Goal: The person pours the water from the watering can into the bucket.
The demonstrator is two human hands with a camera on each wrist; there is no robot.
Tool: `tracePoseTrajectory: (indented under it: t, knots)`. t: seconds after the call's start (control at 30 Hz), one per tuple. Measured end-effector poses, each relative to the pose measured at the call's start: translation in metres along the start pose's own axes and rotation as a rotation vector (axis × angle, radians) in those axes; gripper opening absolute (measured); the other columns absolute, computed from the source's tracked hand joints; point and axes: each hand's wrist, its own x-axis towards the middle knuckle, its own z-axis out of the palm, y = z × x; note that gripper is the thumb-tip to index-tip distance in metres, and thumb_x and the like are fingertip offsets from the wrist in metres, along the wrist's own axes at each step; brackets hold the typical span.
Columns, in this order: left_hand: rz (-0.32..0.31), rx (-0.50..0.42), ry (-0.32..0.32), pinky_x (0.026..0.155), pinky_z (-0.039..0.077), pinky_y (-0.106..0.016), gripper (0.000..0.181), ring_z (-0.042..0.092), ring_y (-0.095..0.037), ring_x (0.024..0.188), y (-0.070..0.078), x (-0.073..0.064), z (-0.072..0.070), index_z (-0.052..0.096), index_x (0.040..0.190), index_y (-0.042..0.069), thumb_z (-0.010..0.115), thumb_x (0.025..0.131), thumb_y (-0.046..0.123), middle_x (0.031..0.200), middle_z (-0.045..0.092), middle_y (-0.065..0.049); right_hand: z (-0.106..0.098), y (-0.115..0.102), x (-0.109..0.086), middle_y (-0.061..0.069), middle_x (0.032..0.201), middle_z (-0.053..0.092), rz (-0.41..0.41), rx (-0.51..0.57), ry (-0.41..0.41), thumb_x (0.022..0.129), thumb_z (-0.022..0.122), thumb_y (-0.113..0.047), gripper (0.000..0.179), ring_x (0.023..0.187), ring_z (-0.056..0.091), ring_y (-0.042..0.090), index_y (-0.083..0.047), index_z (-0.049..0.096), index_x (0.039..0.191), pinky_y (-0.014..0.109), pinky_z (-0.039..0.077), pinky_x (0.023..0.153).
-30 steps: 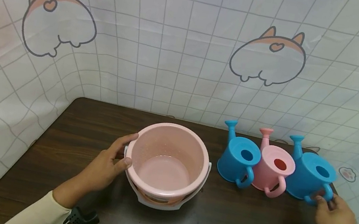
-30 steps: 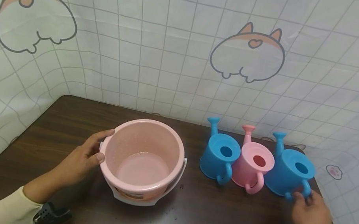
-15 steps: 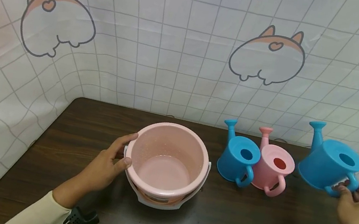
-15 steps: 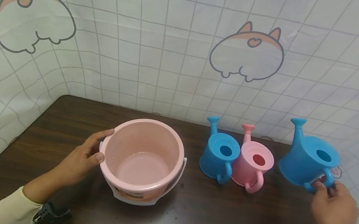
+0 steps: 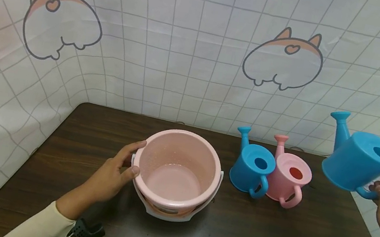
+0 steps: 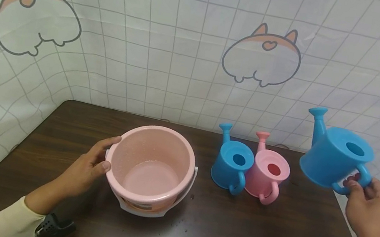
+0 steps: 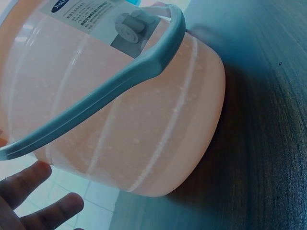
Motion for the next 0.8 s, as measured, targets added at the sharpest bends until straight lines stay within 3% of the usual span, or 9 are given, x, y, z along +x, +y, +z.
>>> tracePoseTrajectory:
  t: [0.17, 0.23, 0.37, 0.5, 0.57, 0.63, 0.73, 0.8]
  knots:
    - [-0.003, 0.008, 0.000, 0.083, 0.051, -0.055, 0.063, 0.065, -0.034, 0.114, 0.001, 0.000, 0.000, 0.029, 0.159, 0.033, 0.051, 0.104, 0.053, 0.122, 0.068, -0.011, -0.003, -0.012, 0.001, 0.033, 0.126, 0.061, -0.083, 0.033, -0.010, 0.108, 0.045, -0.006, 0.032, 0.103, 0.054, -0.012, 0.017, 0.048, 0.129, 0.009, 0.040, 0.082]
    - [-0.010, 0.014, -0.002, 0.083, 0.052, -0.054, 0.063, 0.066, -0.033, 0.113, 0.001, 0.000, -0.001, 0.029, 0.159, 0.034, 0.051, 0.104, 0.054, 0.122, 0.067, -0.011, -0.004, -0.017, 0.001, 0.015, 0.120, 0.066, -0.114, 0.048, -0.011, 0.107, 0.047, -0.006, 0.030, 0.099, 0.054, -0.014, 0.017, 0.049, 0.126, 0.009, 0.040, 0.081]
    - [-0.013, 0.021, -0.006, 0.084, 0.051, -0.054, 0.063, 0.065, -0.031, 0.112, 0.001, 0.000, -0.001, 0.029, 0.159, 0.035, 0.050, 0.104, 0.055, 0.122, 0.067, -0.010, -0.005, -0.025, -0.002, -0.017, 0.107, 0.059, -0.169, 0.073, -0.012, 0.107, 0.049, -0.005, 0.027, 0.094, 0.052, -0.019, 0.016, 0.052, 0.123, 0.008, 0.040, 0.080]
    - [-0.014, 0.026, -0.006, 0.084, 0.051, -0.054, 0.063, 0.065, -0.031, 0.112, 0.001, 0.000, -0.001, 0.028, 0.159, 0.035, 0.050, 0.103, 0.056, 0.122, 0.067, -0.010, -0.005, -0.035, -0.005, -0.031, 0.101, 0.050, -0.249, 0.099, -0.023, 0.106, 0.049, 0.000, 0.026, 0.091, 0.050, -0.023, 0.019, 0.054, 0.122, 0.008, 0.038, 0.081]
    - [-0.017, 0.025, -0.007, 0.084, 0.051, -0.055, 0.064, 0.064, -0.032, 0.113, 0.001, -0.001, -0.001, 0.028, 0.160, 0.036, 0.049, 0.103, 0.056, 0.122, 0.067, -0.010, -0.005, -0.041, -0.007, -0.018, 0.108, 0.062, -0.278, 0.098, -0.039, 0.105, 0.048, 0.002, 0.026, 0.091, 0.048, -0.024, 0.020, 0.054, 0.123, 0.007, 0.038, 0.081]
    - [-0.023, 0.024, -0.009, 0.083, 0.051, -0.055, 0.064, 0.064, -0.033, 0.114, 0.001, -0.001, -0.002, 0.028, 0.160, 0.036, 0.049, 0.103, 0.057, 0.122, 0.066, -0.010, -0.006, -0.047, -0.008, 0.009, 0.116, 0.070, -0.293, 0.093, -0.062, 0.105, 0.047, 0.003, 0.028, 0.092, 0.046, -0.025, 0.022, 0.052, 0.127, 0.007, 0.037, 0.080]
    - [-0.024, 0.025, -0.012, 0.083, 0.051, -0.054, 0.064, 0.064, -0.034, 0.114, 0.001, 0.000, -0.002, 0.027, 0.160, 0.036, 0.049, 0.103, 0.056, 0.121, 0.067, -0.009, -0.006, -0.058, -0.011, 0.048, 0.118, 0.057, -0.307, 0.086, -0.099, 0.106, 0.045, 0.004, 0.030, 0.090, 0.043, -0.027, 0.024, 0.050, 0.127, 0.004, 0.035, 0.078]
    - [-0.025, 0.027, -0.012, 0.082, 0.051, -0.054, 0.064, 0.064, -0.033, 0.114, 0.001, -0.001, -0.002, 0.027, 0.160, 0.036, 0.049, 0.103, 0.056, 0.120, 0.067, -0.009, -0.006, -0.064, -0.013, 0.050, 0.115, 0.056, -0.321, 0.075, -0.122, 0.106, 0.046, 0.004, 0.031, 0.088, 0.040, -0.029, 0.025, 0.049, 0.128, 0.003, 0.035, 0.076]
